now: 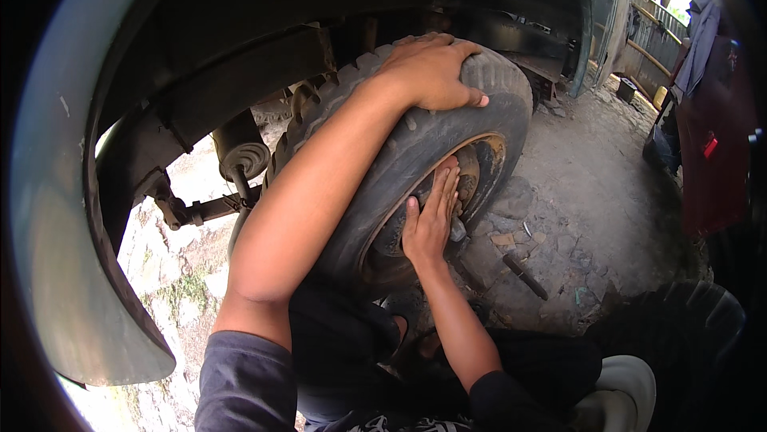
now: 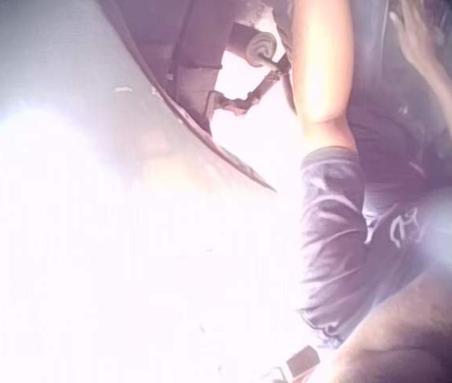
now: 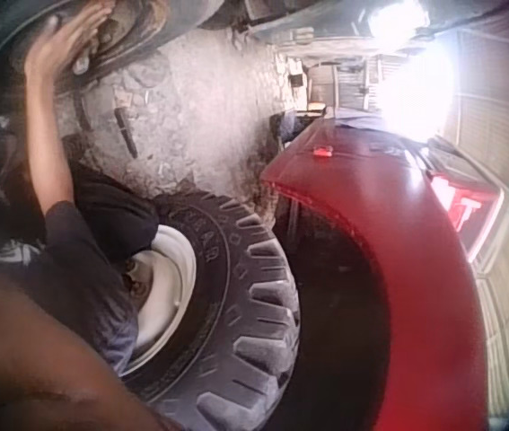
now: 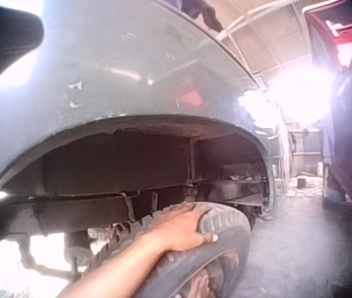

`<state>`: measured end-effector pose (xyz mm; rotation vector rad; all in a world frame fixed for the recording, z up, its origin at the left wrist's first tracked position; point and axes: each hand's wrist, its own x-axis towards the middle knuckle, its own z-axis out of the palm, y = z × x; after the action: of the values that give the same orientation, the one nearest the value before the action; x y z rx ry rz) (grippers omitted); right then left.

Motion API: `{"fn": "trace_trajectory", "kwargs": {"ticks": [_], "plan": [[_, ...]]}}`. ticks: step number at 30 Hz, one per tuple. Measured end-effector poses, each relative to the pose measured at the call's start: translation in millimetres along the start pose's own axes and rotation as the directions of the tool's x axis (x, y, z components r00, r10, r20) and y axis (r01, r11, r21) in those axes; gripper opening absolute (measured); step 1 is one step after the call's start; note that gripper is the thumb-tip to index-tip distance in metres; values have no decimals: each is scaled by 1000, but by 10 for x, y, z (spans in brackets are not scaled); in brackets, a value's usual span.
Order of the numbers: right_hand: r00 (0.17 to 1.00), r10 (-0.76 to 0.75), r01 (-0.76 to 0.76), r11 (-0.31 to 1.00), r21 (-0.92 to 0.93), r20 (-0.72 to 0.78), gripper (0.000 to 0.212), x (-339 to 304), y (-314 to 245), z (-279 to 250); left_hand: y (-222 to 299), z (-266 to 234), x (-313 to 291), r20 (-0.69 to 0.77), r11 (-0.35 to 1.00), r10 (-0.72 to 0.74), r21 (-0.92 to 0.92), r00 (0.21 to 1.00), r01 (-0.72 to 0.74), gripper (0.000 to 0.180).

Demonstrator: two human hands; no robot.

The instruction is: The person sits on the ground and works on a vehicle wheel hub, repeatedly handling a small metal cotter pin and manipulating the hub nut area with both hands.

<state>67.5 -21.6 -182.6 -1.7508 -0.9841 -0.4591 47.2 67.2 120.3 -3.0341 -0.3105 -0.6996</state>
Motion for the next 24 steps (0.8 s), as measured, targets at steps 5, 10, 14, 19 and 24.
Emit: {"fn": "trace_trajectory", "kwargs": {"ticks": [5,10,14,19,24], "plan": [[995,-68,69,998,-5,71,94,-193,-20,48,36,-14,-73,-18,999,-9,35,1000,9,96],[1000,14,-15,1000,-10,-24,91,137,35,87,-34,20,-57,-68,1000,20,5,997,-20,91],[998,-47,45,998,54,33,97,-262,7,164,-57,7,-41,-46,1000,18,-5,999,-19,88],[996,-89,89,996,-10,8,96,-49,7,61,-6,-264,-79,6,983,117,-143,993,-115,78],[998,-25,25,1000,10,-51,94,-19,-35,119,-25,-161,-59,-2,984,114,-141,993,-113,81]]}}
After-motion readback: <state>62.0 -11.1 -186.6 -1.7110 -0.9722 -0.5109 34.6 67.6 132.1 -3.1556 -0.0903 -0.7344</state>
